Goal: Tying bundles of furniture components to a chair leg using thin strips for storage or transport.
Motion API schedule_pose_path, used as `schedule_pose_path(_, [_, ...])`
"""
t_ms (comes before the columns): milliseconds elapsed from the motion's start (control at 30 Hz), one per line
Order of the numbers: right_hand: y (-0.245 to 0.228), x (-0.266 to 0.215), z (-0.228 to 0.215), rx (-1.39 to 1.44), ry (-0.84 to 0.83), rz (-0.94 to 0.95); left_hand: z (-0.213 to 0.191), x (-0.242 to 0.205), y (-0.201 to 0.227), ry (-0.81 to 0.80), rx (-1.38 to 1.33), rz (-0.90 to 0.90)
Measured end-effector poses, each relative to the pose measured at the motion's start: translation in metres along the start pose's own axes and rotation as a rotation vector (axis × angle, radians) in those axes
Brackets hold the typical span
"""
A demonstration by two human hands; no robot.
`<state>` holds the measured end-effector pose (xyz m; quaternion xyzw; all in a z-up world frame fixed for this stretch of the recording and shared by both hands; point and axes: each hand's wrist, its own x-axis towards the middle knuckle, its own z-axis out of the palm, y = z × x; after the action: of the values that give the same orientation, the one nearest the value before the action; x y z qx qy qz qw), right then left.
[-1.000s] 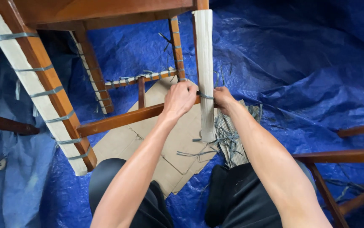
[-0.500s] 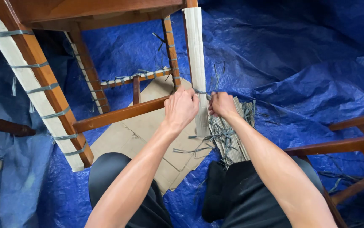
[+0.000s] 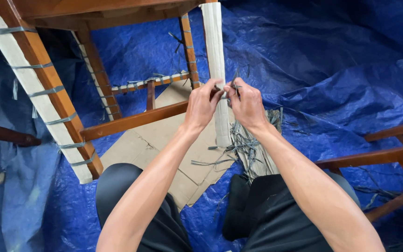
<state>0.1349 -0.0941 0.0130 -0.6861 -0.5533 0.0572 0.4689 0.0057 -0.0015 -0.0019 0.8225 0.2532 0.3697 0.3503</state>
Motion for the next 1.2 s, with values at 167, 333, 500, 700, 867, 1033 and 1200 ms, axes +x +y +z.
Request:
schedule_pose_path(167, [0.017,-0.002,0.006,-0.021,-0.003,-0.052,0.015,0.005,-0.014,0.000,-0.101,-0.010])
schedule_pose_path(333, [0.008,-0.014,0.007,0.104,0.031,0.137,0.021,0.007,-0.013,0.027,-0.091,-0.013])
schedule_pose_path(500, [0.120,-0.112,0.084,0.422,0.518,0.303,0.020,0.009,-0.016,0.051,-0.097,-0.030])
schedule_pose_path(700, [0.152,-0.207,0.143,1.197,0.327,1.481,0.022,0.011,-0.016,0.070,-0.146,-0.007])
schedule_pose_path(867, [0.090,-0.159,0.122,1.512,0.408,1.201,0.018,0.007,-0.016,0.058,-0.134,-0.007])
schedule_pose_path(1033, [0.074,-0.130,0.115,1.569,0.342,1.112,0.014,0.007,-0.023,0.081,-0.164,-0.002])
schedule_pose_path(1200, [0.078,-0.114,0.116,1.617,0.300,1.102,0.009,0.006,-0.019,0.081,-0.152,0.010])
